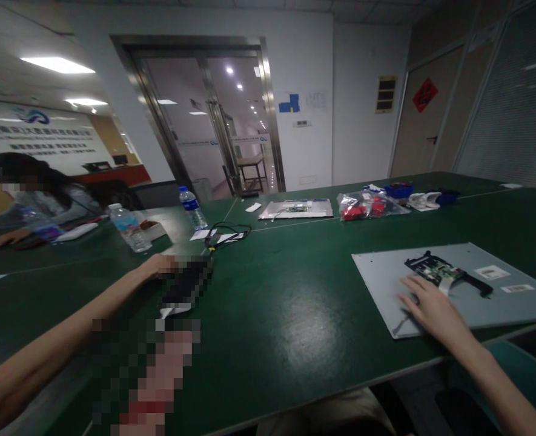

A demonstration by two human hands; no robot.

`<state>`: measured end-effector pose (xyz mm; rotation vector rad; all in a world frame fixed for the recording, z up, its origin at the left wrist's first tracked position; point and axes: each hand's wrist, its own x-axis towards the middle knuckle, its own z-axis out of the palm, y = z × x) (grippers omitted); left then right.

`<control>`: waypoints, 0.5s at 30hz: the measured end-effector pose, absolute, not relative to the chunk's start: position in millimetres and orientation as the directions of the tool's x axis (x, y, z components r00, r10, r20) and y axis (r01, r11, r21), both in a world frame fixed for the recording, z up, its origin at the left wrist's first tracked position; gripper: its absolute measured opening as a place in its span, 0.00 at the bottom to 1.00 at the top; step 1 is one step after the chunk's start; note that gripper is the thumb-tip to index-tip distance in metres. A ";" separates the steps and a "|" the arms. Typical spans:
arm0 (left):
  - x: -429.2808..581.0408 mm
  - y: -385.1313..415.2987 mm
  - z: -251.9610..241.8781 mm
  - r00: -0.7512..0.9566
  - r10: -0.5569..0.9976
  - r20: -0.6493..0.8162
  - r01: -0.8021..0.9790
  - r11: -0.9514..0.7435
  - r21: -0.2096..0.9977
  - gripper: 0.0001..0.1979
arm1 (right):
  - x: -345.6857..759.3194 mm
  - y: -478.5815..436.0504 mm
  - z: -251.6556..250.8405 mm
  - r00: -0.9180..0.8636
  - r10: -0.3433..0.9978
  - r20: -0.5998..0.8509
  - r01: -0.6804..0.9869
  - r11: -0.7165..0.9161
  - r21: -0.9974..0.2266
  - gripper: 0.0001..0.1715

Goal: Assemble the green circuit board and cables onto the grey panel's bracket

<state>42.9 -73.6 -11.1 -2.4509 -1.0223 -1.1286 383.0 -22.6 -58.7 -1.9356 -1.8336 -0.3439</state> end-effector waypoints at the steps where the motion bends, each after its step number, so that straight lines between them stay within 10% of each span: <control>1: 34.1 -62.3 -4.6 0.443 0.496 0.746 0.700 -0.712 0.058 0.22 | 373.4 -23.3 -60.5 0.025 0.900 0.435 0.987 0.047 -0.154 0.29; 15: -122.4 96.4 171.4 0.316 0.469 0.825 0.731 -0.674 0.103 0.32 | 401.8 -9.8 -55.0 0.233 0.947 0.222 0.971 -0.240 0.006 0.30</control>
